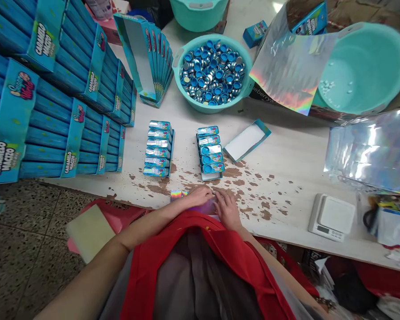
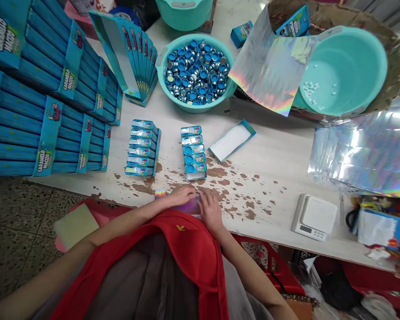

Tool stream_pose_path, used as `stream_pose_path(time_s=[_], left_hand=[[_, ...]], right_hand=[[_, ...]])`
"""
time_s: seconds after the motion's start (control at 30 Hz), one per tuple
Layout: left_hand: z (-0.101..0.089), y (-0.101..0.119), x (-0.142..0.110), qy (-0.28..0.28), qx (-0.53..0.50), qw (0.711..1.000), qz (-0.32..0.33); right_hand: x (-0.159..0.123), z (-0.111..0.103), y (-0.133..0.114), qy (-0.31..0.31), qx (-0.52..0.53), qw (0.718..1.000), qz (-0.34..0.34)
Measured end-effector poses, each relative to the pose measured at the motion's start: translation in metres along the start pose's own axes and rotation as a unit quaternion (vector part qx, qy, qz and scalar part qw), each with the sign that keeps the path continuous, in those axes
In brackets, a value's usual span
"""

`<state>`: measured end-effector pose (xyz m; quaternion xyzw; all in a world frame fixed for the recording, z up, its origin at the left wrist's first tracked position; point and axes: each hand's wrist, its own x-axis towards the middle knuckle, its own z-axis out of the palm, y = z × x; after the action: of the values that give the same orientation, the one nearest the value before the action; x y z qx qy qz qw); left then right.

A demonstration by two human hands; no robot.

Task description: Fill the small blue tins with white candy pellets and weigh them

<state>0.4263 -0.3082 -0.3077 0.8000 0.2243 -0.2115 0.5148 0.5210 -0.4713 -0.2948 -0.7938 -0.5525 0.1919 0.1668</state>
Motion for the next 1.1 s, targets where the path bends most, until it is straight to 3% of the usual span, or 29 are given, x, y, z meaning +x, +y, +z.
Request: stream_pose_path(time_s=[0.1, 0.17, 0.27, 0.37, 0.47, 0.53, 0.57, 0.63, 0.7, 0.77, 0.97, 1.1], left_hand=[[0.001, -0.002, 0.003, 0.001, 0.002, 1.0, -0.017], [0.004, -0.002, 0.006, 0.001, 0.001, 1.0, -0.026], [0.006, -0.003, 0.008, 0.005, -0.005, 0.999, -0.032], [0.002, 0.001, 0.002, 0.018, -0.013, 0.999, -0.03], [-0.01, 0.012, -0.013, 0.062, -0.187, 0.98, 0.019], [-0.021, 0.022, -0.026, 0.065, -0.368, 0.925, 0.074], [-0.027, 0.027, -0.031, 0.053, -0.431, 0.897, 0.088], [-0.04, 0.034, -0.037, 0.026, -0.468, 0.88, 0.08], [-0.053, 0.035, -0.037, 0.037, -0.456, 0.888, 0.036], [-0.069, 0.028, -0.031, 0.082, -0.433, 0.898, 0.004], [-0.122, 0.0, 0.0, 0.226, -0.251, 0.941, 0.024], [-0.127, -0.009, 0.022, 0.254, -0.203, 0.946, 0.014]], right_hand=[[-0.01, 0.003, 0.003, -0.024, -0.019, 0.999, -0.035], [-0.014, -0.007, 0.001, -0.028, -0.007, 0.998, -0.052], [-0.009, -0.038, -0.009, -0.016, 0.054, 0.998, -0.036], [0.011, -0.077, -0.024, 0.021, 0.137, 0.99, 0.026], [0.034, -0.107, -0.037, 0.053, 0.198, 0.976, 0.071], [0.047, -0.116, -0.043, 0.055, 0.225, 0.969, 0.084], [0.053, -0.117, -0.044, 0.053, 0.237, 0.966, 0.091], [0.065, -0.11, -0.046, 0.052, 0.26, 0.958, 0.11], [0.081, -0.096, -0.046, 0.065, 0.262, 0.955, 0.124], [0.103, -0.08, -0.045, 0.1, 0.245, 0.956, 0.129], [0.175, -0.045, -0.035, 0.17, 0.22, 0.942, 0.187], [0.197, -0.033, -0.027, 0.182, 0.214, 0.936, 0.213]])
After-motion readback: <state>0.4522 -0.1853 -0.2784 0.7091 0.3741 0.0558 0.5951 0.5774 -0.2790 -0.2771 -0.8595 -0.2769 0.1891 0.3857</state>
